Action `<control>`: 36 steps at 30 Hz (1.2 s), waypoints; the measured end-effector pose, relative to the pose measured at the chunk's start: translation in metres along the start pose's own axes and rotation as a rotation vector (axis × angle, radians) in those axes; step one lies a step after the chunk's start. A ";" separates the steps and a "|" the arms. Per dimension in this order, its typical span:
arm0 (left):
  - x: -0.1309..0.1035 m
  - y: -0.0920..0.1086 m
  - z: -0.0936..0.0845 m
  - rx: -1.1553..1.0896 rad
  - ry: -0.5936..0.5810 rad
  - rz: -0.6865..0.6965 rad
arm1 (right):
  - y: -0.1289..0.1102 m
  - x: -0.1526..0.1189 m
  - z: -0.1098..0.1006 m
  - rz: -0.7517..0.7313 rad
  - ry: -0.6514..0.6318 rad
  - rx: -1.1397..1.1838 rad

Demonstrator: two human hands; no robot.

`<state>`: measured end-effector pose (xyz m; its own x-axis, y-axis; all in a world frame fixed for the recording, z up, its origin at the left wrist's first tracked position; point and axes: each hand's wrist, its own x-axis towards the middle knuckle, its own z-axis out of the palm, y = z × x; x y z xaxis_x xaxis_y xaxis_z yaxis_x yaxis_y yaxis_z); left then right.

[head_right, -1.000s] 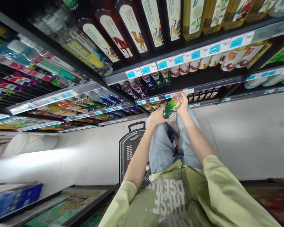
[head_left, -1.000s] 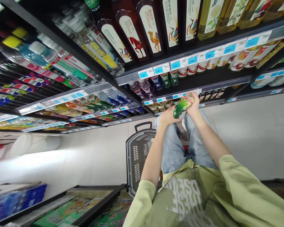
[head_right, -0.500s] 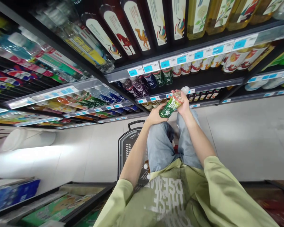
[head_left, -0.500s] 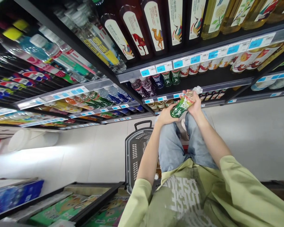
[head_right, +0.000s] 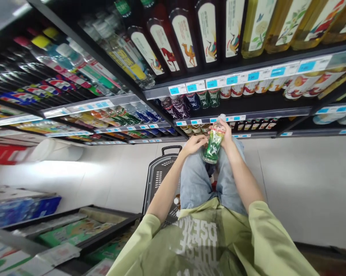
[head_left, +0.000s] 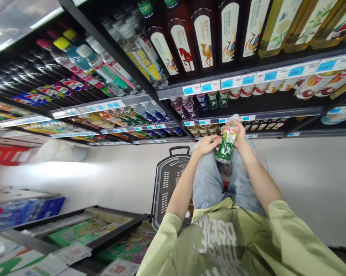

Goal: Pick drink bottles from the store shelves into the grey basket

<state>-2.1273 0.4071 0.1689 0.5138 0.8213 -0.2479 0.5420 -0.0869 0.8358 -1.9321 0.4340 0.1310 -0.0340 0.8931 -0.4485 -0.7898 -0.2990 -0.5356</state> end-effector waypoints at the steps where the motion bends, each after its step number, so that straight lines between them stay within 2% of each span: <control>1: 0.000 0.001 0.002 -0.041 0.049 -0.017 | 0.002 -0.002 -0.001 0.086 -0.053 -0.040; 3: 0.000 0.002 0.006 -0.090 0.184 -0.059 | 0.008 -0.008 -0.003 0.248 -0.160 -0.124; 6: 0.000 0.003 0.010 -0.102 0.330 -0.098 | 0.022 -0.017 -0.005 0.384 -0.304 -0.218; 11: -0.010 -0.003 0.015 -0.189 0.336 -0.060 | 0.038 -0.029 -0.005 0.455 -0.477 -0.305; 14: -0.019 -0.003 0.011 -0.205 0.270 -0.037 | 0.038 -0.034 -0.006 0.458 -0.559 -0.462; 16: -0.024 0.003 0.003 -0.144 0.184 -0.026 | 0.037 -0.039 -0.008 0.473 -0.615 -0.555; 20: -0.036 0.028 -0.019 0.113 -0.083 0.021 | 0.038 -0.050 -0.011 0.507 -0.783 -0.659; 23: -0.048 0.045 -0.025 0.321 -0.155 0.059 | 0.041 -0.059 -0.016 0.467 -0.848 -0.711; 28: -0.078 0.060 -0.008 0.511 -0.011 0.063 | 0.047 -0.068 -0.026 0.257 -0.825 -0.750; 31: -0.102 0.064 -0.008 0.467 0.141 0.059 | 0.046 -0.069 -0.025 0.252 -0.801 -0.594; 33: -0.123 0.068 -0.020 0.405 0.250 0.037 | 0.042 -0.064 -0.023 0.200 -0.621 -0.493; 36: -0.157 0.073 -0.050 0.300 0.386 -0.039 | 0.034 -0.052 -0.024 0.026 -0.221 -0.354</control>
<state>-2.2015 0.3000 0.2933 0.2354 0.9715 -0.0291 0.7528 -0.1633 0.6376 -1.9427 0.3698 0.1190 -0.2125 0.9228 -0.3213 -0.5291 -0.3851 -0.7561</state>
